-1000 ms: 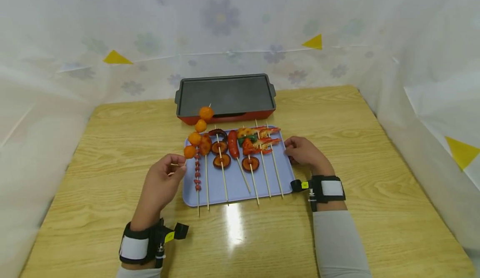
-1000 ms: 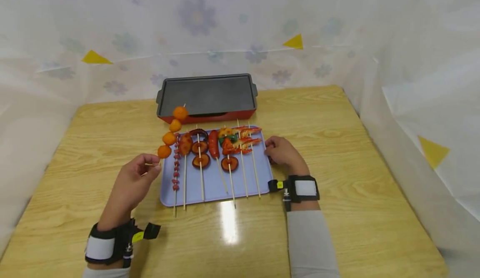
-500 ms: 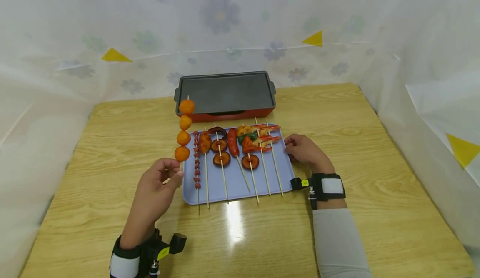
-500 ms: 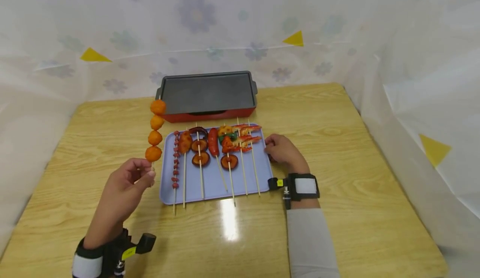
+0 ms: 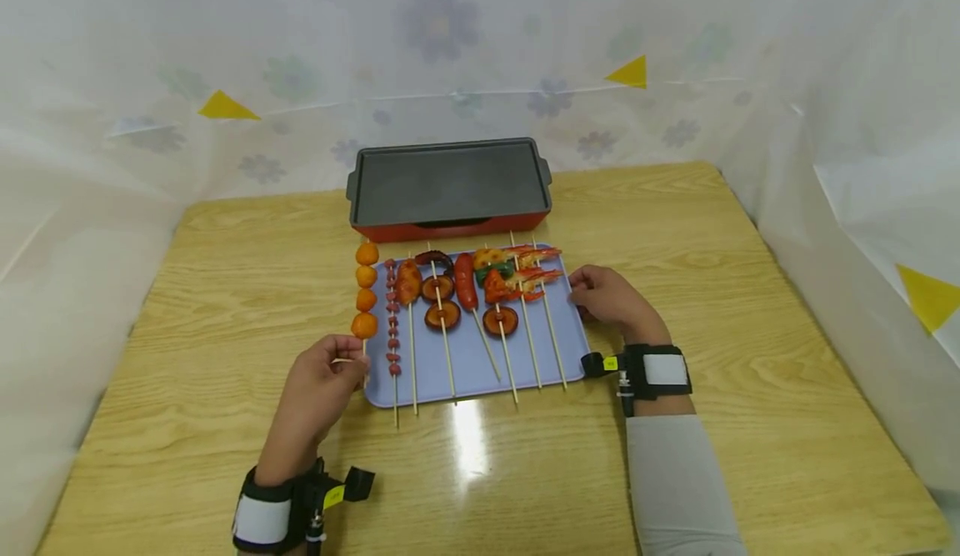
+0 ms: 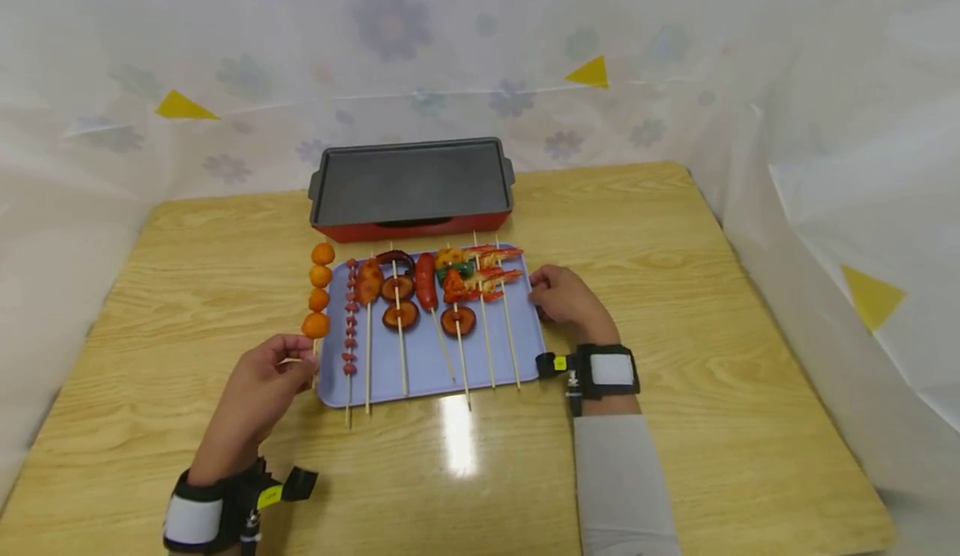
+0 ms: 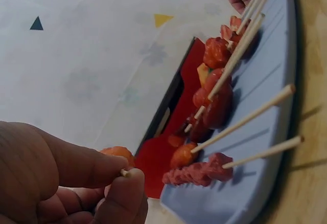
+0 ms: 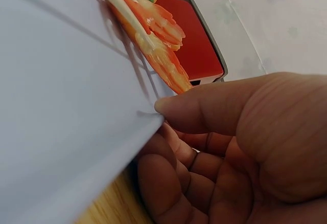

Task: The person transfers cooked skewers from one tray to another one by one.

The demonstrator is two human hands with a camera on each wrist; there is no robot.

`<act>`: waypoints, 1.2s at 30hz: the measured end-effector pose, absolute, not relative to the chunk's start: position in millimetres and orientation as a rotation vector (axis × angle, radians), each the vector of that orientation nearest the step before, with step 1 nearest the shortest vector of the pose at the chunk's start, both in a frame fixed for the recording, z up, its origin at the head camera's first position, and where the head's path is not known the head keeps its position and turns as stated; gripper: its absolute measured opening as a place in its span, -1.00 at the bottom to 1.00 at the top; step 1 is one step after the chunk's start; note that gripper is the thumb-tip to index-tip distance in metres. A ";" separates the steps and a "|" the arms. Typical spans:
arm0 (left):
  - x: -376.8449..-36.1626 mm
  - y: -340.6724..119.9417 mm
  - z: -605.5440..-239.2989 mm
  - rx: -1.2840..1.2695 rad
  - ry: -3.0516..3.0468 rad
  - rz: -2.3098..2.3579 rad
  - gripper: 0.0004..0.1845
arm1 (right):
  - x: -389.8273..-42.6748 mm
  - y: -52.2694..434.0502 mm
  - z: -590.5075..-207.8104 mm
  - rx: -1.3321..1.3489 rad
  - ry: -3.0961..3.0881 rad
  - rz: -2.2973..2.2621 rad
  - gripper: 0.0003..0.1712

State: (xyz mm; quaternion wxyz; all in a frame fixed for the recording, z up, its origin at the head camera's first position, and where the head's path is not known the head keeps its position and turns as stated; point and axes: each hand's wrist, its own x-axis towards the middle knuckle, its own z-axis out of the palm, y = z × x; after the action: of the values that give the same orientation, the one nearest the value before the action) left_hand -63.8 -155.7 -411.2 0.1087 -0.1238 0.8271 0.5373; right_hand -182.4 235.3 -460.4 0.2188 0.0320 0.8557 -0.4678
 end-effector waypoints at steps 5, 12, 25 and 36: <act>-68.7 -155.0 -422.9 -0.384 2.431 1.581 -0.73 | -182.5 236.0 -458.9 0.102 2.357 -1.297 -0.71; -70.6 -152.2 -433.9 -0.448 2.509 1.408 -0.74 | -183.1 234.4 -458.8 0.082 2.368 -1.291 -0.71; -73.8 -153.0 -431.7 -0.453 2.490 1.333 -0.75 | -183.2 234.8 -458.9 0.081 2.375 -1.290 -0.71; -75.2 -150.7 -430.5 -0.402 2.567 1.230 -0.77 | -182.4 234.9 -459.0 0.090 2.358 -1.316 -0.73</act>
State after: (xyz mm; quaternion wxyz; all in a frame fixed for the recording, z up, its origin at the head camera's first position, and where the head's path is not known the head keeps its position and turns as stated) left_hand -75.2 -150.7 -430.5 0.1328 -0.1387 0.8850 0.4241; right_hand -182.4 234.9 -459.0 0.2182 0.0326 0.8517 -0.4754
